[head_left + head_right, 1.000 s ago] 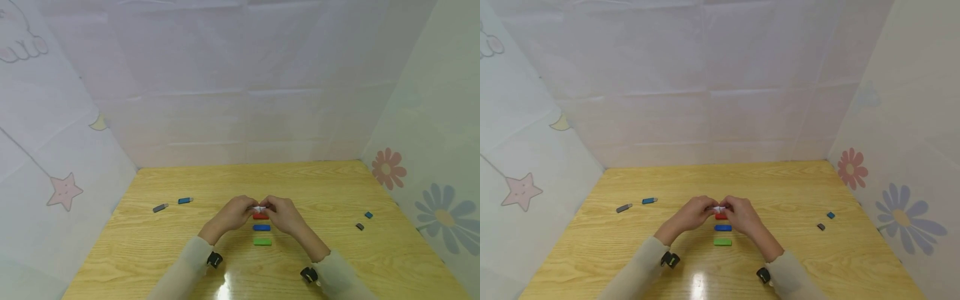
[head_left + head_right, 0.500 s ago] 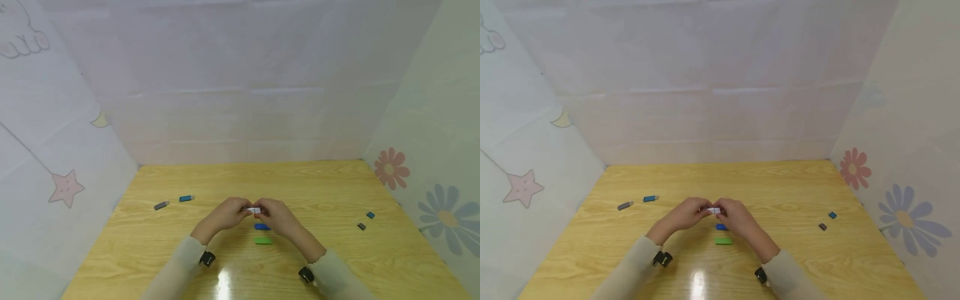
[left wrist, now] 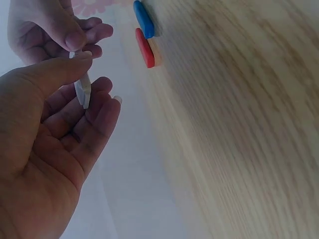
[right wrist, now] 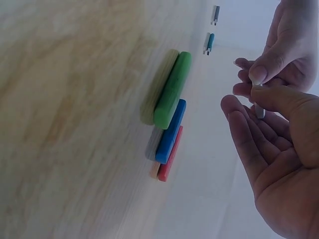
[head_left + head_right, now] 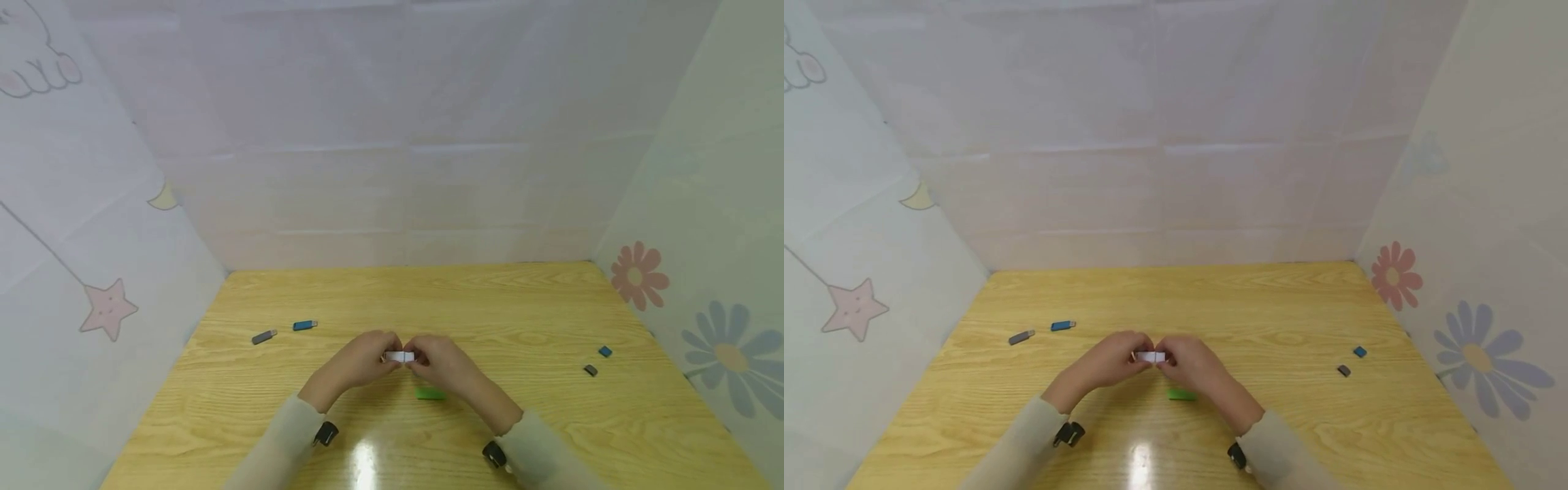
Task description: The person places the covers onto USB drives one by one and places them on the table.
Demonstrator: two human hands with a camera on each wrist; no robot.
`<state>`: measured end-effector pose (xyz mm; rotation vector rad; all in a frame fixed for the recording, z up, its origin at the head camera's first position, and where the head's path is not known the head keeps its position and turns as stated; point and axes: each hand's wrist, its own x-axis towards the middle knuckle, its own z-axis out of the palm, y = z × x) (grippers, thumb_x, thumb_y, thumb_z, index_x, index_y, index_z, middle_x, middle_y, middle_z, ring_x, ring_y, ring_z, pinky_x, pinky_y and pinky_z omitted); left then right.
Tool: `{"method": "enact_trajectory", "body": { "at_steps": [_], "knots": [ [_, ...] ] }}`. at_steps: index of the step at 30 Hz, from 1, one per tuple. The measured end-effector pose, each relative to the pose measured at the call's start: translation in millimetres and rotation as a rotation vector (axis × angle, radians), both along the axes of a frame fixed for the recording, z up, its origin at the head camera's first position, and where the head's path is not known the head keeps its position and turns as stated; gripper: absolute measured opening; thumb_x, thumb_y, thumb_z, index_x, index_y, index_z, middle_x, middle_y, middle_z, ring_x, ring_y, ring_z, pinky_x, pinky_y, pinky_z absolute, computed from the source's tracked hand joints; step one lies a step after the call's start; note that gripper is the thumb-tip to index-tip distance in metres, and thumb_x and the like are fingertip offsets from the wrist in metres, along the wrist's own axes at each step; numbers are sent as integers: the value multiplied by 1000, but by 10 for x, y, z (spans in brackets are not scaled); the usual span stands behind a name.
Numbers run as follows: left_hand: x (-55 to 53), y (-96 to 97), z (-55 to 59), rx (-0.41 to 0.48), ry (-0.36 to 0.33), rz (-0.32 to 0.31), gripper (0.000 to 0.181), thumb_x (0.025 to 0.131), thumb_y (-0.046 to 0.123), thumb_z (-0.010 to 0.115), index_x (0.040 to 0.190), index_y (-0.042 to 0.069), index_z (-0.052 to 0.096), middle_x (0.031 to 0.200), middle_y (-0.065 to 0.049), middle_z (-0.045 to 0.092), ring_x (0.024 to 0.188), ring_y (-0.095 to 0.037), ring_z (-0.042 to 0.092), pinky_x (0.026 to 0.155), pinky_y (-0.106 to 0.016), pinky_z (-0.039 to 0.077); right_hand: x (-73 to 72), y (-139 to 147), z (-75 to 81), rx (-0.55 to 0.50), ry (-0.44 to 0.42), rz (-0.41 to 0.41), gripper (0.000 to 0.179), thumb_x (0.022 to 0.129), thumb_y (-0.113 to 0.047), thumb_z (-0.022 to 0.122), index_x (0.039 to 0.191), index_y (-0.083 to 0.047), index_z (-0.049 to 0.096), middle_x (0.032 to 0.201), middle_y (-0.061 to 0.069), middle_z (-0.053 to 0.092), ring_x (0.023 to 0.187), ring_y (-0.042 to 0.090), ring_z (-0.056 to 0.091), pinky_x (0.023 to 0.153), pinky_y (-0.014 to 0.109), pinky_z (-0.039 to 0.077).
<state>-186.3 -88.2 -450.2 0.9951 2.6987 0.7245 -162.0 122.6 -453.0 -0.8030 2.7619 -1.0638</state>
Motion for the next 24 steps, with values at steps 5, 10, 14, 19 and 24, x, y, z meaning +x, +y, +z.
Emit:
{"method": "enact_trajectory", "body": {
  "at_steps": [5, 10, 14, 19, 24],
  "knots": [
    [29, -46, -34, -12, 30, -7, 11, 96, 21, 73, 105, 16, 72, 100, 9, 68, 89, -4, 58, 78, -23, 53, 22, -8, -28, 23, 4, 24, 13, 93, -12, 74, 106, -9, 72, 93, -3, 72, 79, 6, 65, 67, 22, 54],
    [67, -113, -88, -56, 80, -16, 11, 94, 20, 76, 103, 15, 74, 98, 8, 68, 90, -6, 58, 79, -23, 53, 28, 26, -64, 57, 52, 58, 20, 92, -15, 76, 109, -5, 71, 99, 4, 73, 82, 12, 69, 69, 22, 55],
    [109, -176, -128, -97, 93, -10, 13, 92, 23, 77, 102, 16, 73, 97, 8, 66, 89, -7, 57, 78, -25, 53, 35, 102, -82, 77, 64, 44, 25, 94, -20, 74, 113, -3, 70, 106, 8, 72, 88, 17, 69, 74, 28, 57],
    [141, -239, -143, -155, 62, -9, 13, 92, 26, 78, 101, 18, 73, 96, 10, 65, 88, -5, 55, 79, -27, 52, 45, 224, -64, 81, 20, -7, 27, 96, -23, 72, 117, -6, 70, 112, 6, 72, 96, 18, 67, 80, 34, 57],
    [174, -274, -172, -177, 41, -31, 13, 91, 27, 79, 101, 19, 74, 95, 12, 64, 88, -4, 54, 80, -26, 52, 45, 324, -54, 107, 9, -76, 24, 96, -23, 72, 115, -10, 72, 107, 0, 71, 94, 14, 65, 78, 35, 56]
  ]
}}
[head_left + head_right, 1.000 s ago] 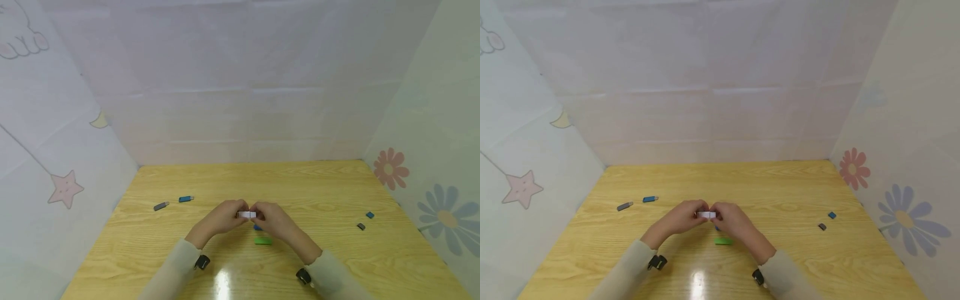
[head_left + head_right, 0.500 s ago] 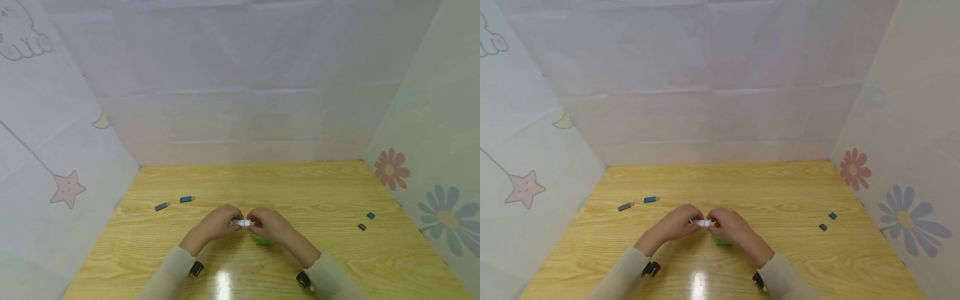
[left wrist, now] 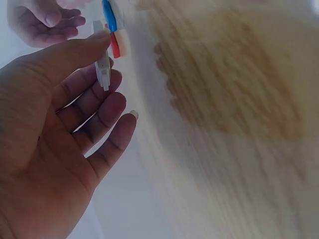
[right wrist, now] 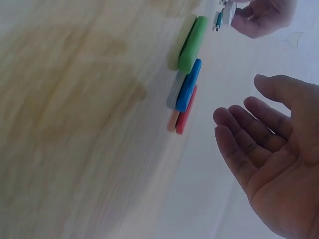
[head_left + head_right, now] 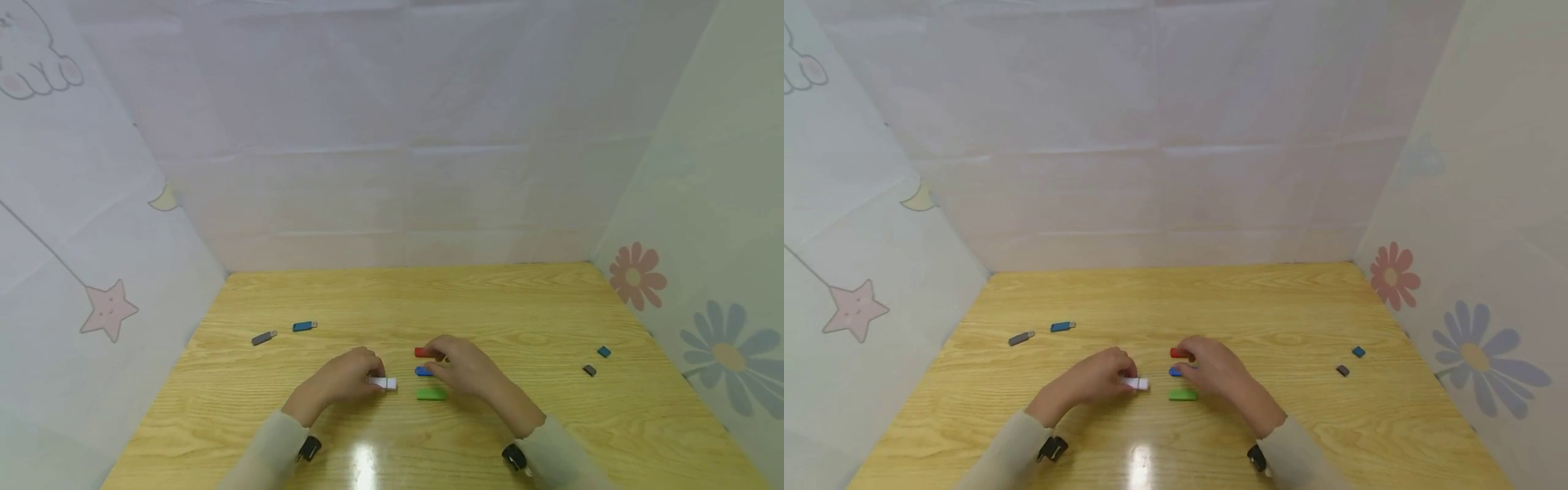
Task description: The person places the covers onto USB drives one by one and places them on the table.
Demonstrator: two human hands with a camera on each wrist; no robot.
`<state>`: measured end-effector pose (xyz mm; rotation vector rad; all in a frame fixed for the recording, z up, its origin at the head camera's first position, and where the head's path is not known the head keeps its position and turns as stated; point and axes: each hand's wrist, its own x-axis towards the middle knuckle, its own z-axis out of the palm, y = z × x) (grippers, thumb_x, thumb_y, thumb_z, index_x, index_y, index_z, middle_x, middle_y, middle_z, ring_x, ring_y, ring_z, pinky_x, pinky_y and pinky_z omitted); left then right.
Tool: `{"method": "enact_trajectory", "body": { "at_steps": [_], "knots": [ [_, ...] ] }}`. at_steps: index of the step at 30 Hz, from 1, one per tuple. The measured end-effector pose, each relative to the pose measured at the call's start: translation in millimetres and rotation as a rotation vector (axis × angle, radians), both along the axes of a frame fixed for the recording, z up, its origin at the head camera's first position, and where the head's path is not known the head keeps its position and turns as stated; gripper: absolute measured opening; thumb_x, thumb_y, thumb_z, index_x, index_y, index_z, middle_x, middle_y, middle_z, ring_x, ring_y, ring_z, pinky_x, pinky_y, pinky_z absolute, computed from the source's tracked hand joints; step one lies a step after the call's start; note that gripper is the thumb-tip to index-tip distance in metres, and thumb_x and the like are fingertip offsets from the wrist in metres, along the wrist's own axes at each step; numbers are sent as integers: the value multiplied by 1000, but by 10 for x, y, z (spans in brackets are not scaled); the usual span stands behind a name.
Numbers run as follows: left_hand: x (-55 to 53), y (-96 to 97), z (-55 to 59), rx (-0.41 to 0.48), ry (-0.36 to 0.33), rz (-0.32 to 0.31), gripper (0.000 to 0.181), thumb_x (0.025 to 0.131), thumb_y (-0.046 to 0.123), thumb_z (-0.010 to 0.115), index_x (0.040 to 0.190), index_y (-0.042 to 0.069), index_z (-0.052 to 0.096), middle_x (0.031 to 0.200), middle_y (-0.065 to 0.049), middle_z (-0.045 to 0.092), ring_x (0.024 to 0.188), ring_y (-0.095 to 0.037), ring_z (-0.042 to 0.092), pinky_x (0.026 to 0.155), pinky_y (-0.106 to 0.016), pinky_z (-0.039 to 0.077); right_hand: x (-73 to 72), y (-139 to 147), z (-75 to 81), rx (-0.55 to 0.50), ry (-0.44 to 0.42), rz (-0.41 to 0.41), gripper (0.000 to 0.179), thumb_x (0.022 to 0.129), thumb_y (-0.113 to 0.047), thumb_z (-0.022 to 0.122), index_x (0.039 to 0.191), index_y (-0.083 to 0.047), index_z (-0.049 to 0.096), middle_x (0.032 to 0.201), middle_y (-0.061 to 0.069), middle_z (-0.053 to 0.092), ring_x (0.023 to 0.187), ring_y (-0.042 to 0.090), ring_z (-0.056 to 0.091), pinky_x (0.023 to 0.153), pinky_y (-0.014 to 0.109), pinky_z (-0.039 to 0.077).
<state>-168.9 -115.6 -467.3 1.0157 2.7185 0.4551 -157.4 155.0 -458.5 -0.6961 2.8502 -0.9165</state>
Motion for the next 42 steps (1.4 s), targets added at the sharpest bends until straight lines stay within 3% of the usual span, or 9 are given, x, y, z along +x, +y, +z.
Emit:
{"method": "enact_trajectory", "body": {
  "at_steps": [15, 27, 34, 38, 42],
  "knots": [
    [20, -59, -105, 8, -46, -21, 15, 88, 28, 82, 97, 21, 73, 90, 15, 59, 80, -2, 47, 73, -22, 47, 15, 415, -39, 46, 27, -82, 22, 95, -17, 72, 115, -7, 71, 110, 4, 71, 96, 19, 68, 82, 39, 58],
    [5, -80, -86, 39, -130, 1, 16, 88, 30, 81, 98, 21, 72, 88, 14, 58, 78, -3, 48, 71, -21, 46, 40, 907, -30, 50, 46, -145, 22, 96, -14, 70, 115, -3, 71, 111, 10, 71, 94, 23, 68, 79, 42, 59],
    [0, -91, -90, 56, -140, -5, 16, 87, 29, 82, 97, 20, 72, 88, 12, 58, 78, -3, 47, 70, -21, 45, 75, 1128, -2, 61, 46, -171, 24, 97, -13, 69, 116, 1, 70, 110, 12, 71, 93, 24, 68, 79, 43, 59],
    [-9, -105, -96, 51, -140, 0, 18, 88, 31, 81, 100, 21, 72, 91, 12, 58, 82, -4, 49, 73, -22, 47, 84, 1258, -4, 77, 63, -187, 26, 97, -13, 69, 117, 2, 69, 110, 14, 71, 93, 26, 68, 79, 45, 59],
    [-30, -148, -92, 43, -123, 19, 22, 91, 35, 77, 108, 21, 72, 99, 13, 62, 94, -5, 53, 85, -28, 51, 98, 1391, -7, 92, 55, -211, 27, 97, -14, 68, 118, 3, 68, 111, 15, 70, 95, 29, 67, 80, 48, 58]
  ]
}}
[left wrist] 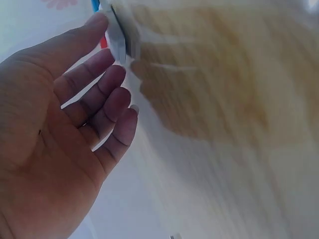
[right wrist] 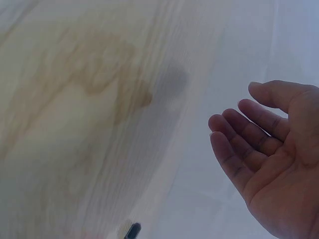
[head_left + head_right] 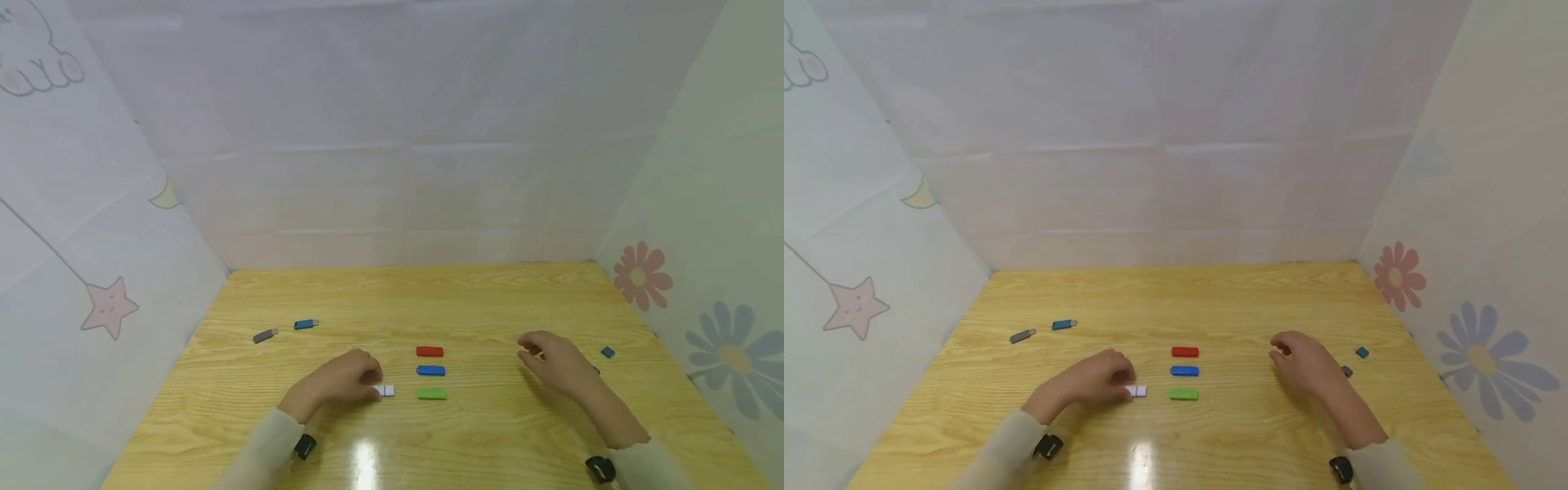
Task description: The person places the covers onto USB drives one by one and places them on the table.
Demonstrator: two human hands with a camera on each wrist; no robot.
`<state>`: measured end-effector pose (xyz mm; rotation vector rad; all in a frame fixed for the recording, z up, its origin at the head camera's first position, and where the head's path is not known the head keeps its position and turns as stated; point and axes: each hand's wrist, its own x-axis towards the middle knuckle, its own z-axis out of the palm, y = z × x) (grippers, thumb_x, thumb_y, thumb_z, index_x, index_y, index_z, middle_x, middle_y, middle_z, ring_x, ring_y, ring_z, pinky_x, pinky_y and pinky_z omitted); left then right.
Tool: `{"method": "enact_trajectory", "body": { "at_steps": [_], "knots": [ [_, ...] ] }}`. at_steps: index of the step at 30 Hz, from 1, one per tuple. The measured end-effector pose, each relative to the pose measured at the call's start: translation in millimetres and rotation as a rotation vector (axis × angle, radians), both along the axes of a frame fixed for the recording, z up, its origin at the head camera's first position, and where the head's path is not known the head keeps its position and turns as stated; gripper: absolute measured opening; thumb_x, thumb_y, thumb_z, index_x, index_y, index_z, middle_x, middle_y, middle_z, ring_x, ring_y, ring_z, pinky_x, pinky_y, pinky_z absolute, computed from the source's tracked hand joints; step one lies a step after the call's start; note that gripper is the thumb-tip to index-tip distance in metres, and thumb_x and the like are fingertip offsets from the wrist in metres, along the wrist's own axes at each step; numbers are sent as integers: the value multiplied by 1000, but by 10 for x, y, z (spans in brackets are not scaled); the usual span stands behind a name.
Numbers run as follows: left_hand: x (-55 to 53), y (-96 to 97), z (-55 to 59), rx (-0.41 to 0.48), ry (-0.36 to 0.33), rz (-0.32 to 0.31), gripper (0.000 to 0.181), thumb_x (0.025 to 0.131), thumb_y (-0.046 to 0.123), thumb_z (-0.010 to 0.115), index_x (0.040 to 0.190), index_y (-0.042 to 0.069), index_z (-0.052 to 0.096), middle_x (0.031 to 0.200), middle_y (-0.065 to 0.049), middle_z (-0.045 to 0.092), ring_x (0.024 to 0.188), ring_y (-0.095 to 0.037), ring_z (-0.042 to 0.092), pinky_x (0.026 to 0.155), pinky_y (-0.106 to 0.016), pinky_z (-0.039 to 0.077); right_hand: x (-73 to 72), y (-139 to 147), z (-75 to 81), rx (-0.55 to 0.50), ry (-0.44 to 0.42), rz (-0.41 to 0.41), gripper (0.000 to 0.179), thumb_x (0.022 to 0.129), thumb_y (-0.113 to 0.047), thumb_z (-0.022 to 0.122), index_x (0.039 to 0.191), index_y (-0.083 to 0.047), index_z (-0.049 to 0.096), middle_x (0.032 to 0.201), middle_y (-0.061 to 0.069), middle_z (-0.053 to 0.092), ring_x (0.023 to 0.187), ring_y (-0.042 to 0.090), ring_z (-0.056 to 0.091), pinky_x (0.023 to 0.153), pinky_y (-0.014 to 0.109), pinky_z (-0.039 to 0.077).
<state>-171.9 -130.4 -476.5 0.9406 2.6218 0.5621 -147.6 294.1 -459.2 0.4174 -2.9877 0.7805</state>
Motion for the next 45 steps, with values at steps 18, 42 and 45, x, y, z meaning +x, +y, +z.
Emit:
{"method": "enact_trajectory", "body": {
  "at_steps": [18, 42, 45],
  "knots": [
    [-186, -478, 47, 60, 129, 182, 30, 96, 22, 71, 123, 9, 68, 120, -4, 65, 118, -25, 57, 103, -45, 48, 72, 457, -28, 22, -64, -57, 40, 98, -16, 66, 129, 9, 59, 124, 30, 63, 111, 49, 61, 81, 55, 57],
    [-440, -1527, -120, 92, 192, 505, 32, 100, 21, 66, 125, 2, 65, 130, -22, 60, 118, -41, 51, 95, -58, 48, 69, 1030, -144, 138, -89, -130, 39, 95, -12, 66, 124, 14, 59, 120, 37, 61, 109, 58, 56, 85, 65, 49],
    [-449, -1613, -152, 94, 210, 524, 32, 98, 19, 68, 124, 1, 66, 129, -22, 61, 115, -40, 51, 94, -57, 48, 61, 1073, -164, 127, -95, -126, 39, 94, -11, 67, 122, 15, 59, 118, 38, 61, 106, 57, 58, 85, 64, 50]
  ]
}}
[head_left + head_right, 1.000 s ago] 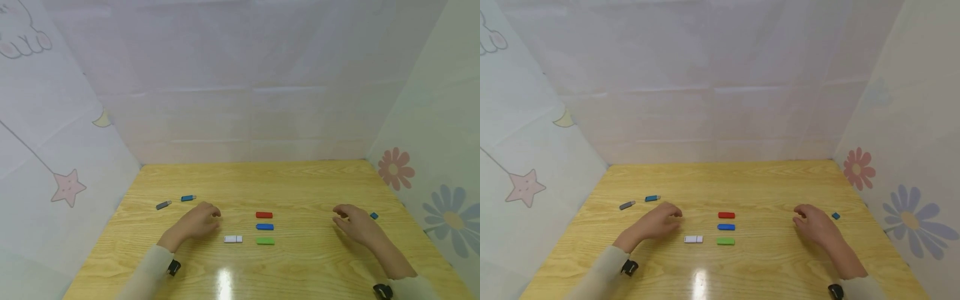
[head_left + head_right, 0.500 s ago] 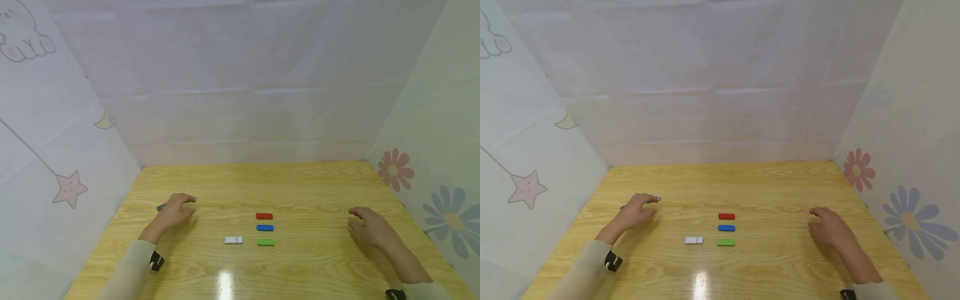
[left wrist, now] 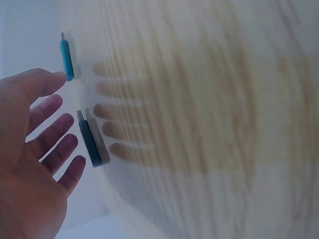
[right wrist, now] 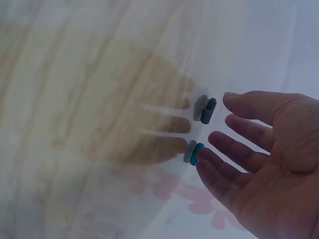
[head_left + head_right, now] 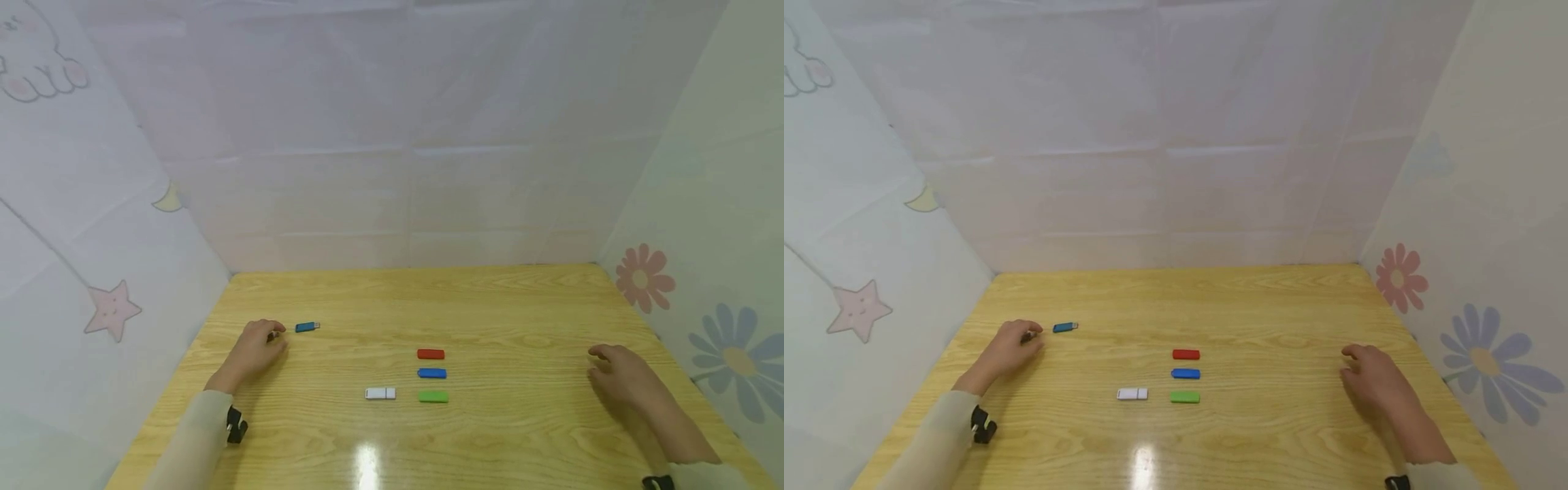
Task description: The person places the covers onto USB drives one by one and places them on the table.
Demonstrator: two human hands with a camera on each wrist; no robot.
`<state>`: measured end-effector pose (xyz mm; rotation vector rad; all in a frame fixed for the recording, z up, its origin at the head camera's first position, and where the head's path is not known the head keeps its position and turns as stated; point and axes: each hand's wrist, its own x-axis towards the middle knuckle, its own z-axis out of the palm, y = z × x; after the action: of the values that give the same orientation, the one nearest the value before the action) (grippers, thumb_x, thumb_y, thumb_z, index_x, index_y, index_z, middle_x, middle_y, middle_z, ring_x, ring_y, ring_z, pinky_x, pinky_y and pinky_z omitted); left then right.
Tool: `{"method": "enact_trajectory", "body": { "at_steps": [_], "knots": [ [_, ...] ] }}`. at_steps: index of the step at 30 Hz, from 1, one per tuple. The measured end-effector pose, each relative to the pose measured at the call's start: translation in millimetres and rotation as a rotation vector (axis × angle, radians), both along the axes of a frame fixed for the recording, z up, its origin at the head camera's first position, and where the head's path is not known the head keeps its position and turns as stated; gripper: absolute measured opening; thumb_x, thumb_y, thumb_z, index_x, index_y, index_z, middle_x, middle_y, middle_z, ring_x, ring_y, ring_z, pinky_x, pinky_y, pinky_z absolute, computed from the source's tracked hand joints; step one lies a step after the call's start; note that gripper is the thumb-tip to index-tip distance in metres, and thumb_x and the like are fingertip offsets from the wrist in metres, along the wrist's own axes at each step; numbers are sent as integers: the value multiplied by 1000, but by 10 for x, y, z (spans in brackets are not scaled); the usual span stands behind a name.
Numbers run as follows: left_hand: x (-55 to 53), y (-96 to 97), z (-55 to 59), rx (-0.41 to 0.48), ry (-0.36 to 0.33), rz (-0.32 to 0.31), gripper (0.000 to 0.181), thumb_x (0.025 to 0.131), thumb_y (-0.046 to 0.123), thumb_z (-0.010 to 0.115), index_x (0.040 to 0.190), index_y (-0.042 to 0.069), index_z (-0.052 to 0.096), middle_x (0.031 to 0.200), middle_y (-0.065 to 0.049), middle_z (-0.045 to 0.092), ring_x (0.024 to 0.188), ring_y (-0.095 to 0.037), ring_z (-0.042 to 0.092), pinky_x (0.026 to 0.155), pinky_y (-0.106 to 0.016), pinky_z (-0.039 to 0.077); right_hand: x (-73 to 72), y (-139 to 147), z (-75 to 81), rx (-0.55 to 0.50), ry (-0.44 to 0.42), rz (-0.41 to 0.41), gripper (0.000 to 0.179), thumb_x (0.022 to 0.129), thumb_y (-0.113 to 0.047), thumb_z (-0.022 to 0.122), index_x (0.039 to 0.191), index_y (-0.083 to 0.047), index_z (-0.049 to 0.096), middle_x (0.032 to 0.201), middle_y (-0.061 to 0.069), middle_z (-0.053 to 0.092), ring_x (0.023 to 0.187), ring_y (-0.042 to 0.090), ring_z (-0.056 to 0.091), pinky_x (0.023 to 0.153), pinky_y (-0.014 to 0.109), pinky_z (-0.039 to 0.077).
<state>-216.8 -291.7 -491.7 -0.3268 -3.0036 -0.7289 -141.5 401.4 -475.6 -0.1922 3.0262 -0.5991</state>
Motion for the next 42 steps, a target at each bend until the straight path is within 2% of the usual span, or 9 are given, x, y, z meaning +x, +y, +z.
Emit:
{"method": "enact_trajectory", "body": {
  "at_steps": [8, 13, 20, 28, 38, 42],
  "knots": [
    [-34, -149, -51, -18, -1, 11, 33, 97, 19, 68, 123, 0, 65, 128, -24, 61, 119, -44, 48, 99, -61, 44, 2, 55, -26, -3, 0, 1, 38, 91, -6, 69, 119, 17, 59, 108, 37, 63, 100, 54, 60, 80, 61, 52],
    [-49, -191, -69, -36, -15, 9, 33, 97, 18, 68, 123, -1, 65, 126, -26, 61, 118, -45, 49, 100, -61, 43, 9, 69, -62, 8, 0, 22, 35, 89, -5, 71, 115, 17, 61, 101, 30, 65, 94, 49, 62, 79, 59, 53],
    [-56, -213, -58, -53, -19, 13, 31, 98, 15, 66, 123, -3, 64, 123, -26, 61, 112, -43, 51, 95, -59, 45, 22, 64, -78, 7, -35, 13, 29, 89, -3, 70, 112, 13, 63, 96, 18, 63, 87, 39, 63, 75, 54, 54],
    [-47, -208, -47, -64, -10, 23, 28, 99, 11, 66, 121, -6, 64, 116, -25, 63, 106, -41, 54, 91, -57, 48, 18, 19, -69, 10, -36, 7, 21, 90, -1, 69, 108, 9, 65, 95, 13, 63, 87, 37, 62, 73, 52, 53],
    [-30, -203, -33, -91, -22, 73, 25, 100, 11, 64, 116, -7, 65, 106, -21, 63, 103, -41, 57, 87, -56, 49, 11, 1, -51, 24, -82, -1, 21, 91, -2, 67, 107, 11, 64, 96, 19, 65, 90, 42, 62, 74, 52, 54],
    [-45, -185, -24, -76, -35, 87, 22, 100, 10, 64, 115, -7, 65, 104, -21, 62, 98, -39, 58, 85, -53, 51, 7, 4, -41, 24, -77, -6, 18, 90, -2, 67, 103, 10, 64, 95, 18, 64, 89, 41, 61, 74, 52, 53]
  ]
}}
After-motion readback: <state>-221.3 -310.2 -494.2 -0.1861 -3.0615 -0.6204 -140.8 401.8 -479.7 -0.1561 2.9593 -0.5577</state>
